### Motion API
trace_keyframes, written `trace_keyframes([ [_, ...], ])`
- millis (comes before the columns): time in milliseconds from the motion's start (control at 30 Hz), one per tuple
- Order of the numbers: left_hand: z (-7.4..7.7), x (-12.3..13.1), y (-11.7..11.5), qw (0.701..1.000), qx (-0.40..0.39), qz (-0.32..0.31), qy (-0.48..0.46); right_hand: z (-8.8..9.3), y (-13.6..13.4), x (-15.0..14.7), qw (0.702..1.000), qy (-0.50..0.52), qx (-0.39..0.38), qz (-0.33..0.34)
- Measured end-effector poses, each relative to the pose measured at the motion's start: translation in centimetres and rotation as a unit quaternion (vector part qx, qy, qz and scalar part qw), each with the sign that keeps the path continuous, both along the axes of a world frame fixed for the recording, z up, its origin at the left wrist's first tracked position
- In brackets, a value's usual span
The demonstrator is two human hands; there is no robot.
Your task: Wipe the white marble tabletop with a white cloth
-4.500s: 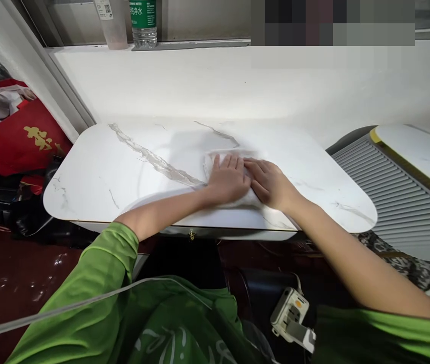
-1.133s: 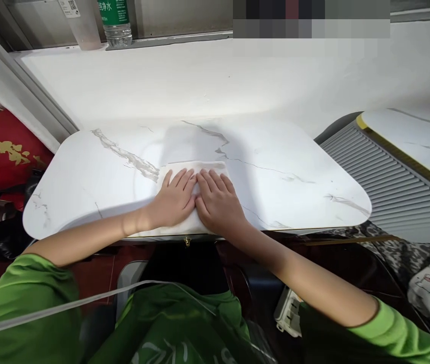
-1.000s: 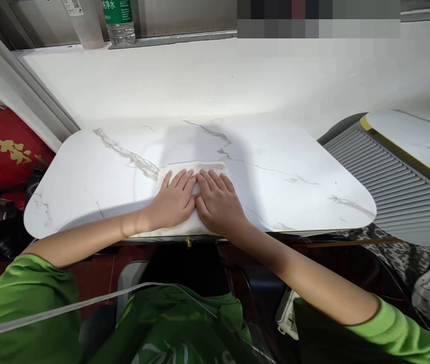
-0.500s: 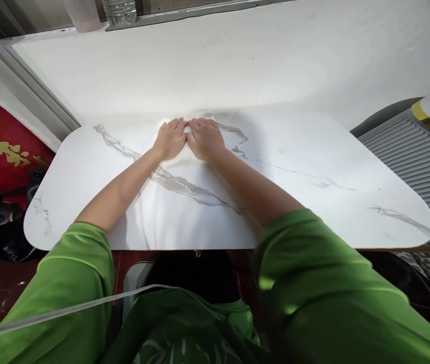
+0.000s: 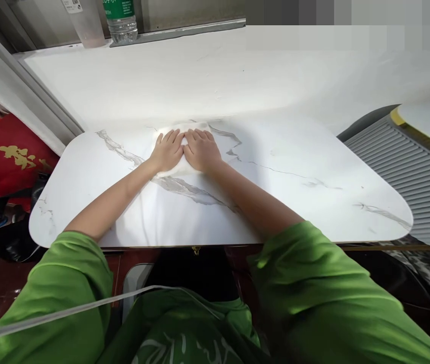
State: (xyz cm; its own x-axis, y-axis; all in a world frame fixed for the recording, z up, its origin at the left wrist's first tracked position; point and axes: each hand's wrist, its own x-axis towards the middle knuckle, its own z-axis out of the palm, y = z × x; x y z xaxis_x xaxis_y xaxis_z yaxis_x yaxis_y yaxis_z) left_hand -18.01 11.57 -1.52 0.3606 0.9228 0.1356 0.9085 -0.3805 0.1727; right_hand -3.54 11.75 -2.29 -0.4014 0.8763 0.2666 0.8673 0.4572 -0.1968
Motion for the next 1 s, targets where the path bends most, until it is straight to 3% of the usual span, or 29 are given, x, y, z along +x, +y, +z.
trace_keyframes([
  [300, 0.8, -2.5, -14.0, 0.998, 0.019, -0.065, 0.013, 0.7, -14.0, -1.3, 1.000, -0.013, 0.008, 0.005],
  [400, 1.1, -3.0, -17.1, 0.999, 0.014, -0.051, 0.013, 0.8, -16.6, -1.7, 0.999, -0.006, 0.022, 0.029],
  [500, 1.5, -3.2, -18.1, 0.999, -0.014, -0.033, 0.007, 0.6, -17.1, -1.9, 0.998, 0.001, 0.040, 0.046],
  [600, 1.7, -3.1, -17.0, 0.999, -0.039, -0.003, -0.003, 0.1, -15.6, -2.2, 0.996, 0.012, 0.058, 0.060],
  [700, 1.6, -3.3, -14.0, 0.999, -0.029, 0.034, -0.015, -0.4, -12.2, -2.9, 0.995, 0.022, 0.069, 0.063],
  [1000, 0.6, -6.3, 0.1, 0.998, 0.015, 0.051, -0.020, -0.4, 1.3, -7.4, 0.998, 0.030, 0.038, 0.033],
])
